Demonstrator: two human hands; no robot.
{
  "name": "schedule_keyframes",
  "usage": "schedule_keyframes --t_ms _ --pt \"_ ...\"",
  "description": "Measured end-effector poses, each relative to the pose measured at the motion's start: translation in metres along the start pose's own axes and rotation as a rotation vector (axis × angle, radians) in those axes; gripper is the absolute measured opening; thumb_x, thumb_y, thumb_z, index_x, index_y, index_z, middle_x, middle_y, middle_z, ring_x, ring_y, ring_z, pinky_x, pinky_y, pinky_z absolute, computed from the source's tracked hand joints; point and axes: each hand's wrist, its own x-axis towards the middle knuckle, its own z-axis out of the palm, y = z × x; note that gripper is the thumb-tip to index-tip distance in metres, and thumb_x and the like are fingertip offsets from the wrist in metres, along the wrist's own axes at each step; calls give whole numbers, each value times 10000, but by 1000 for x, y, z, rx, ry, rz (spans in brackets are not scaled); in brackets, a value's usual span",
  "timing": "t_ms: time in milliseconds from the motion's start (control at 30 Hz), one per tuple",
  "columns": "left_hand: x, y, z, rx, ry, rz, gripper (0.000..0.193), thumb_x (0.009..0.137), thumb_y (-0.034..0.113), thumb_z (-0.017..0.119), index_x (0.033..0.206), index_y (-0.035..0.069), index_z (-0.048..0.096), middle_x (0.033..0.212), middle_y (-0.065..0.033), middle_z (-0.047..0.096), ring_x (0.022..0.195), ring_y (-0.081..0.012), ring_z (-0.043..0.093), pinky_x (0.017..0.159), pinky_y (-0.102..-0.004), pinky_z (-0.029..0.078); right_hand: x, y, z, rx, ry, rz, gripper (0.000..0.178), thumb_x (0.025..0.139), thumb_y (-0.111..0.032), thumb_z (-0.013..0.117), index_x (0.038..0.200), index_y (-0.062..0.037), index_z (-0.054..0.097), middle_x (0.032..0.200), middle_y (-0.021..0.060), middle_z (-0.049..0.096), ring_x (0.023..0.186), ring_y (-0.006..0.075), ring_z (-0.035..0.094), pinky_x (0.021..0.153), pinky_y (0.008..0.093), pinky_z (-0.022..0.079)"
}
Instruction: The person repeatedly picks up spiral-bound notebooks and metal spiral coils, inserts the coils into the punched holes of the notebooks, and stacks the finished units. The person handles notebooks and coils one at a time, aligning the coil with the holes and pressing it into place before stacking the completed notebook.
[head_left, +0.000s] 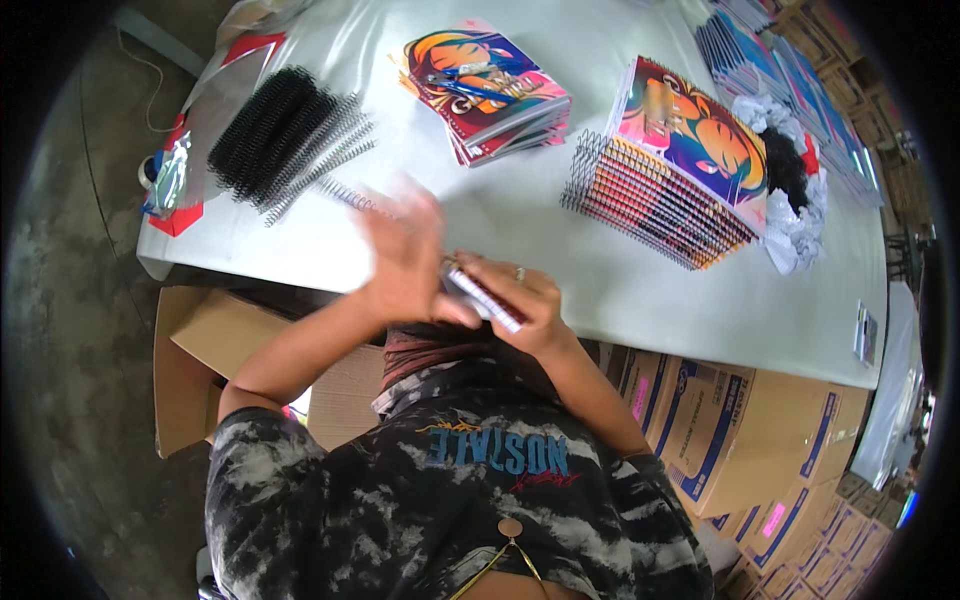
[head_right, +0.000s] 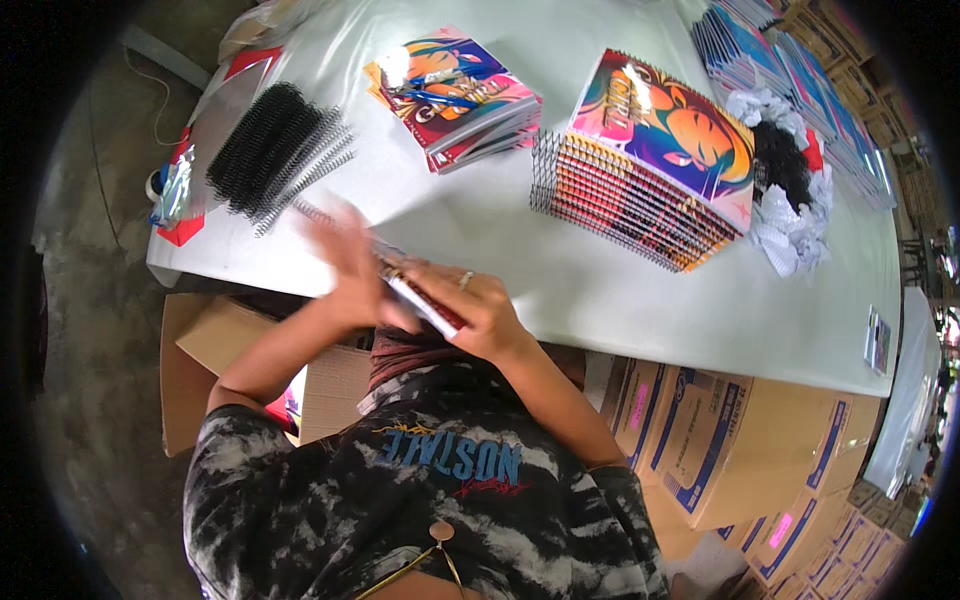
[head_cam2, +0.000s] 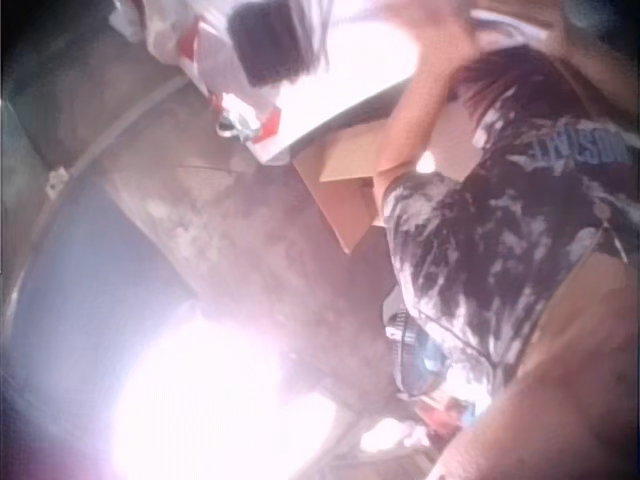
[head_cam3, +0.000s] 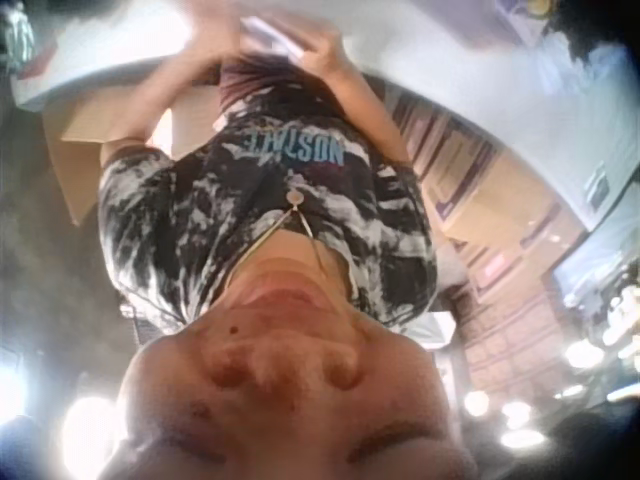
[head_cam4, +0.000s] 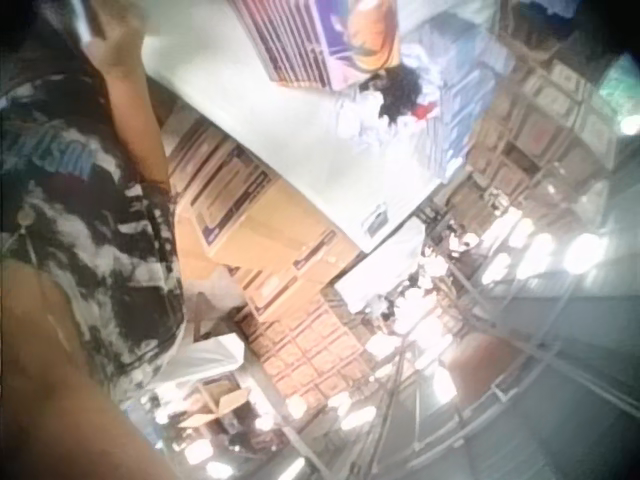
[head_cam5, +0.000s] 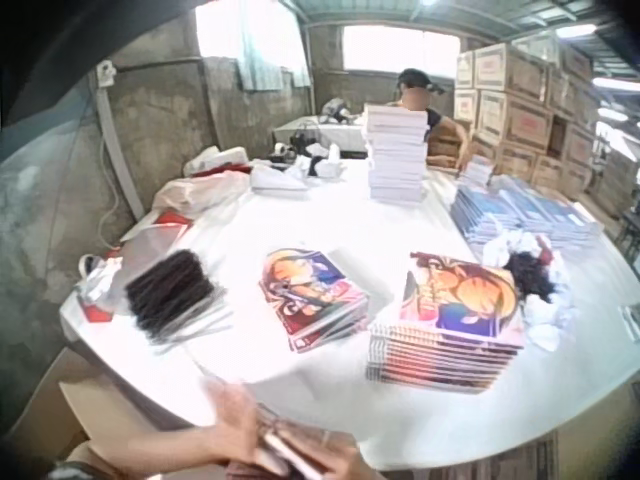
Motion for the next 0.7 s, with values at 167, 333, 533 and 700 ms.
schedule_keyframes --t_ms 167,333,533,700 --pt "51 28 -21 -119 148 320 806 821 657 441 1384 95 315 1309 -292 360 1252 -481 265 919 -604 308 4 -3 -8 -66 37 16 386 709 92 574 1092 51 592 1006 176 658 846 292 668 702 337 535" --pt "25 37 -2 -204 3 63 807 761 718 454 1364 187 376 1366 -244 323 1285 -435 233 974 -582 216 5 7 -8 -80 46 20 463 701 -11 668 1157 -13 586 1068 157 638 919 291 650 763 350 529" --pt "71 28 23 108 475 166 742 809 681 416 1340 163 407 1359 -266 324 1186 -408 360 976 -610 218 10 4 -8 -14 -15 -56 417 689 -41 667 1099 2 599 1050 132 648 930 283 646 780 351 524" --pt "6 55 0 -405 -176 194 879 739 725 470 1355 104 389 1379 -186 353 1284 -426 275 1037 -616 127 2 17 -3 -22 67 2 456 683 -141 690 1112 -20 597 1006 143 654 885 294 651 753 366 521"
